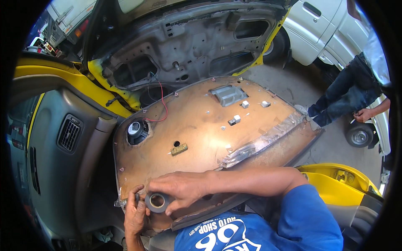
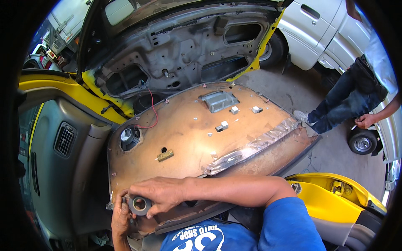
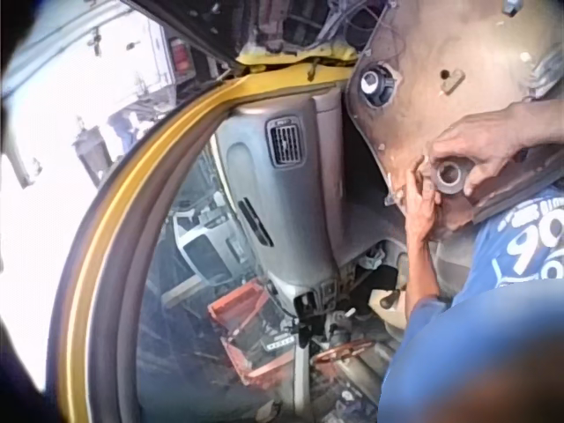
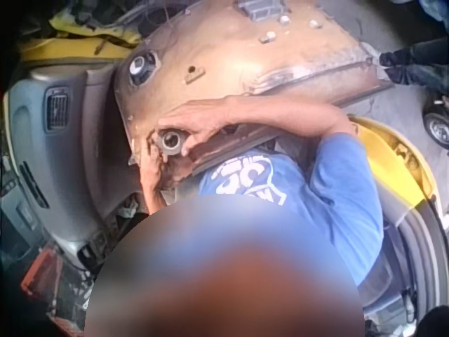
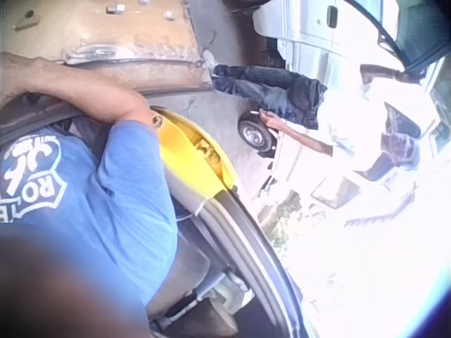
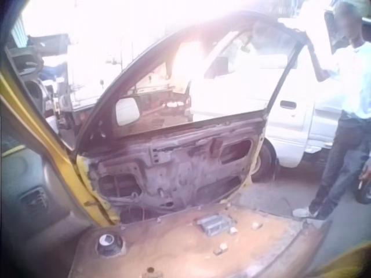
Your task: The person repairs wiring inside a car door, wraps connections with electrical tape, and then reattaches the door panel and interior handle. The task concludes with the door panel secured in place.
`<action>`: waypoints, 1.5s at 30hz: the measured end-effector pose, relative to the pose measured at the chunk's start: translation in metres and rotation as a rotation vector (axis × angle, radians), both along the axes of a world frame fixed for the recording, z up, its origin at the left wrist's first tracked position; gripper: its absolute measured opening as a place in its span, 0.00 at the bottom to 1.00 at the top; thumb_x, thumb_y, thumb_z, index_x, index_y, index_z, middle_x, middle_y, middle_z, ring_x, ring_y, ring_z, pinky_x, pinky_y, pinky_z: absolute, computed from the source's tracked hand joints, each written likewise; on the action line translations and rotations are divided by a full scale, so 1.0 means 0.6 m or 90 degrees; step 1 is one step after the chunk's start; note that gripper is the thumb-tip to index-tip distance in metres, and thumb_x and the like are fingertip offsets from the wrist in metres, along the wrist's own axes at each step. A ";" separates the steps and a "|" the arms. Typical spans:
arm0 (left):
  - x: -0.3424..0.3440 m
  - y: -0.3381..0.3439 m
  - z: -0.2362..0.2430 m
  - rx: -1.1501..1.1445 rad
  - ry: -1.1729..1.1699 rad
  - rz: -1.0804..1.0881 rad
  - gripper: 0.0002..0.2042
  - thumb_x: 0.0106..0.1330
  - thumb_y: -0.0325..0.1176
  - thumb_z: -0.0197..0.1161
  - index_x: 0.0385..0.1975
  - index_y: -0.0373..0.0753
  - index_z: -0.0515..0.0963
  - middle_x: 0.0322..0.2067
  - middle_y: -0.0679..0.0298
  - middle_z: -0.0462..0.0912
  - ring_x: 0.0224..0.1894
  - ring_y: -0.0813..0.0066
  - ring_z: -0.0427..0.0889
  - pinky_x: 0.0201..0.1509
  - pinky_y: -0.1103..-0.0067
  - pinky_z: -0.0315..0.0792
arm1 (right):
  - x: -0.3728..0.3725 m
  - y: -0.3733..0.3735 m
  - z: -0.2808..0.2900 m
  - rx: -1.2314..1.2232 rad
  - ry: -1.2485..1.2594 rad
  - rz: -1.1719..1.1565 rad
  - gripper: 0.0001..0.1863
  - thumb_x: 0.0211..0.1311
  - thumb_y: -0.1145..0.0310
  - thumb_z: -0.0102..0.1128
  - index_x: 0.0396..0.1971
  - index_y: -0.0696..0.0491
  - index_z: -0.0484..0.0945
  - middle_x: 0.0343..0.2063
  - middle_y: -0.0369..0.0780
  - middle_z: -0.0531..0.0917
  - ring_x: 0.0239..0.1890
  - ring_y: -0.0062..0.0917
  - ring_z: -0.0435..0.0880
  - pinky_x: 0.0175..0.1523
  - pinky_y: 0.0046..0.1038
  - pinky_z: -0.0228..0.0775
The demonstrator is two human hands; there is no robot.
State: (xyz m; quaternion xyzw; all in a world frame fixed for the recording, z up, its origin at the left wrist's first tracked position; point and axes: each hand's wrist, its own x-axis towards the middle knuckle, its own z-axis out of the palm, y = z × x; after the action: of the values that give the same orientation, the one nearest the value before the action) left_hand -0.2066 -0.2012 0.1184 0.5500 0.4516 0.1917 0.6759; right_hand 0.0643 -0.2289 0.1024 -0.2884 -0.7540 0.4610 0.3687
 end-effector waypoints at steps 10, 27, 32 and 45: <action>-0.076 0.018 0.088 0.167 0.179 0.106 0.19 0.59 0.31 0.73 0.49 0.35 0.80 0.35 0.64 0.84 0.38 0.79 0.81 0.46 0.80 0.76 | 0.004 -0.014 -0.001 0.071 -0.093 0.051 0.31 0.67 0.46 0.67 0.56 0.56 0.71 0.50 0.47 0.79 0.49 0.53 0.83 0.52 0.50 0.76; -0.349 -0.103 -0.451 -0.023 0.939 0.058 0.26 0.60 0.40 0.77 0.56 0.34 0.80 0.53 0.48 0.86 0.57 0.49 0.83 0.64 0.62 0.75 | 0.077 -0.084 0.052 -0.329 -0.444 0.321 0.39 0.56 0.52 0.78 0.64 0.55 0.76 0.48 0.56 0.87 0.55 0.53 0.85 0.58 0.47 0.78; -0.325 -0.099 -0.463 -0.003 0.912 0.140 0.27 0.60 0.40 0.77 0.57 0.34 0.80 0.54 0.49 0.85 0.57 0.51 0.83 0.64 0.63 0.75 | 0.147 -0.108 0.101 -0.456 -0.660 0.326 0.34 0.57 0.64 0.74 0.65 0.55 0.75 0.47 0.53 0.87 0.54 0.51 0.86 0.57 0.46 0.78; -0.268 -0.006 -0.412 0.083 0.706 0.299 0.28 0.62 0.39 0.76 0.59 0.32 0.78 0.55 0.51 0.85 0.58 0.55 0.83 0.65 0.65 0.74 | 0.213 -0.116 0.230 -0.425 -0.681 0.165 0.27 0.59 0.64 0.72 0.57 0.57 0.76 0.42 0.53 0.87 0.49 0.53 0.86 0.54 0.49 0.78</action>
State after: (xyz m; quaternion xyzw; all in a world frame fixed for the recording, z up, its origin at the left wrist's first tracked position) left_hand -0.3674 -0.2050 -0.1287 0.4936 0.8333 0.0476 0.2444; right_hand 0.1923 -0.2986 0.2405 -0.4841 -0.6784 0.5040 -0.2268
